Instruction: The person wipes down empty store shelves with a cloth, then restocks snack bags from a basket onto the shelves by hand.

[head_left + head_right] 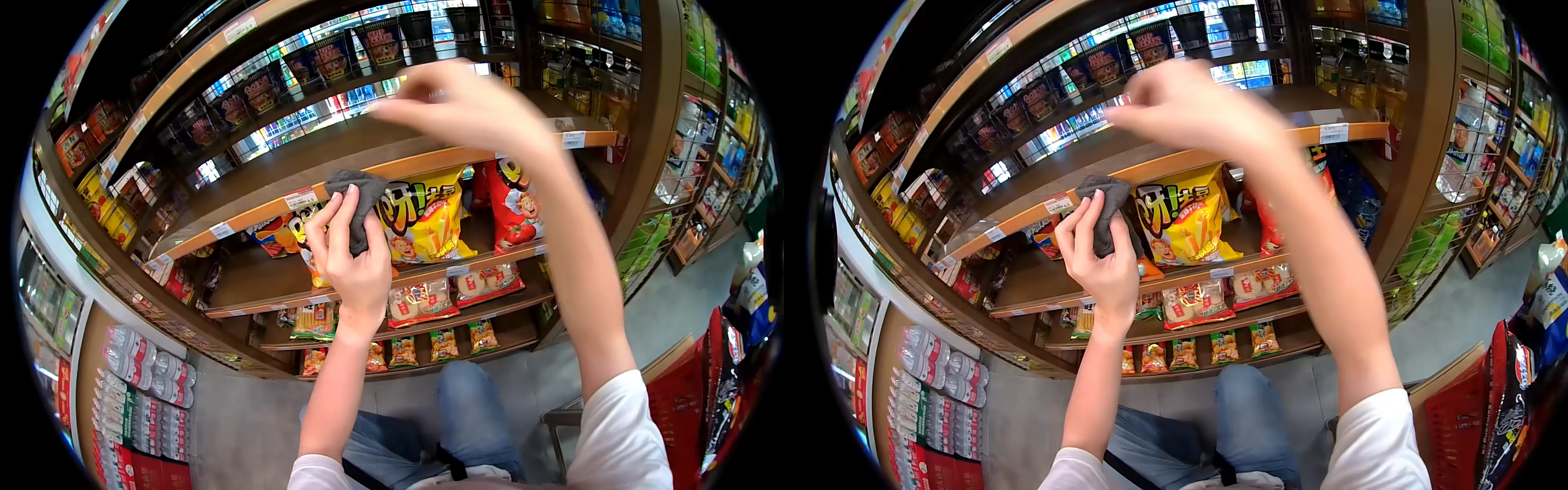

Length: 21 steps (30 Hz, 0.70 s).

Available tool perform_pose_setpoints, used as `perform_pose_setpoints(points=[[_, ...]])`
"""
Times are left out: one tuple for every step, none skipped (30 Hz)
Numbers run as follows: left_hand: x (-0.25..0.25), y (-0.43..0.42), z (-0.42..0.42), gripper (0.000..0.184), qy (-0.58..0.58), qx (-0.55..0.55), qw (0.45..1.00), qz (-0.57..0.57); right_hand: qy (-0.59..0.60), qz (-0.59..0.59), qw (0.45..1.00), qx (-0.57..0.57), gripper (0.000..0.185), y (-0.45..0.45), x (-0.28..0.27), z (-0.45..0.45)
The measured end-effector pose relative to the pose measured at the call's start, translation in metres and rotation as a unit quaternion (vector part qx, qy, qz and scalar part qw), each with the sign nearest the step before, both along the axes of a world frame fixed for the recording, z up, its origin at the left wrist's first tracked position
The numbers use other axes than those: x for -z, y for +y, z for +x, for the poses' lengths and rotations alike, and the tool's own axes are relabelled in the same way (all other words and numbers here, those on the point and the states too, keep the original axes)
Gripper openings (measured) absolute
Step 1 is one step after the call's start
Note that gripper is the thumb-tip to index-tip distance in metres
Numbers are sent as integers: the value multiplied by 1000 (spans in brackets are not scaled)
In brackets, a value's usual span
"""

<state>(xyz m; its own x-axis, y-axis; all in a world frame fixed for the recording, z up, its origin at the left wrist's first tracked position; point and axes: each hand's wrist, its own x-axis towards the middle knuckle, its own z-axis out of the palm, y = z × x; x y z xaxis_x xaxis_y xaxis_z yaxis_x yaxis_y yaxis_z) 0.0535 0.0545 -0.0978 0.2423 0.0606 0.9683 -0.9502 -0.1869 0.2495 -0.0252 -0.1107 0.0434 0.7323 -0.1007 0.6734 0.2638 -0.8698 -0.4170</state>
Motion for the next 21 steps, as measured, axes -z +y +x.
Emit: perform_pose_setpoints(points=[[1, 0, 0, 33, 5, 5, 1000, 3, 3, -4, 1000, 1, 50, -26, 4, -25], [1, -1, 1, 33, -4, 1, 1000, 0, 27, -9, 998, 54, 43, -52, 8, -51], [1, -1, 0, 33, -3, 3, 1000, -4, 50, -12, 993, 108, 36, -69, 10, -68], [1, -3, 0, 33, 3, -1, 1000, -4, 81, 29, 992, 93, 39, -80, 13, -77], [0, -5, 0, 33, 5, -1, 1000, -1, 108, 74, 988, 81, 42, -89, 17, -84], [0, -8, 1, 33, -8, -12, 1000, -3, 104, 128, 986, 37, 41, -90, 23, -84], [0, -9, 1, 34, -12, -28, 1000, 3, 97, 101, 990, 29, 41, -95, 28, -79], [-1, -12, 0, 34, -10, -18, 1000, 4, 94, 85, 991, 38, 40, -98, 29, -78], [-1, -13, -2, 34, -5, -12, 1000, 3, 95, 66, 992, 43, 40, -97, 30, -75], [-3, -16, -6, 35, 3, -1, 1000, 14, 86, 101, 990, 54, 39, -96, 34, -70], [-5, -20, -12, 35, 11, 7, 1000, 25, 89, 102, 990, 49, 39, -94, 33, -70], [-8, -24, -17, 36, -4, 20, 999, 48, 98, 113, 986, 73, 39, -90, 28, -71], [-8, -32, -25, 37, 13, 47, 997, 64, 107, 123, 982, 98, 39, -87, 27, -71], [-9, -41, -31, 37, 9, 56, 995, 84, 85, 123, 984, 96, 37, -87, 30, -69], [-9, -48, -35, 37, 6, 66, 993, 102, 88, 121, 984, 94, 37, -87, 31, -67], [-9, -53, -37, 37, 6, 72, 991, 114, 72, 100, 988, 95, 36, -87, 32, -67], [-9, -56, -39, 36, 5, 80, 989, 126, 55, 80, 990, 98, 35, -89, 34, -67], [-10, -54, -38, 35, 4, 81, 990, 120, 56, 102, 988, 100, 35, -91, 36, -66], [-11, -50, -34, 34, -17, 86, 991, 101, 71, 110, 986, 103, 36, -90, 35, -67], [-11, -46, -31, 34, -12, 83, 992, 99, 56, 75, 989, 115, 37, -91, 35, -67], [-9, -43, -31, 33, -5, 77, 992, 96, 43, 39, 990, 125, 38, -93, 37, -67]])
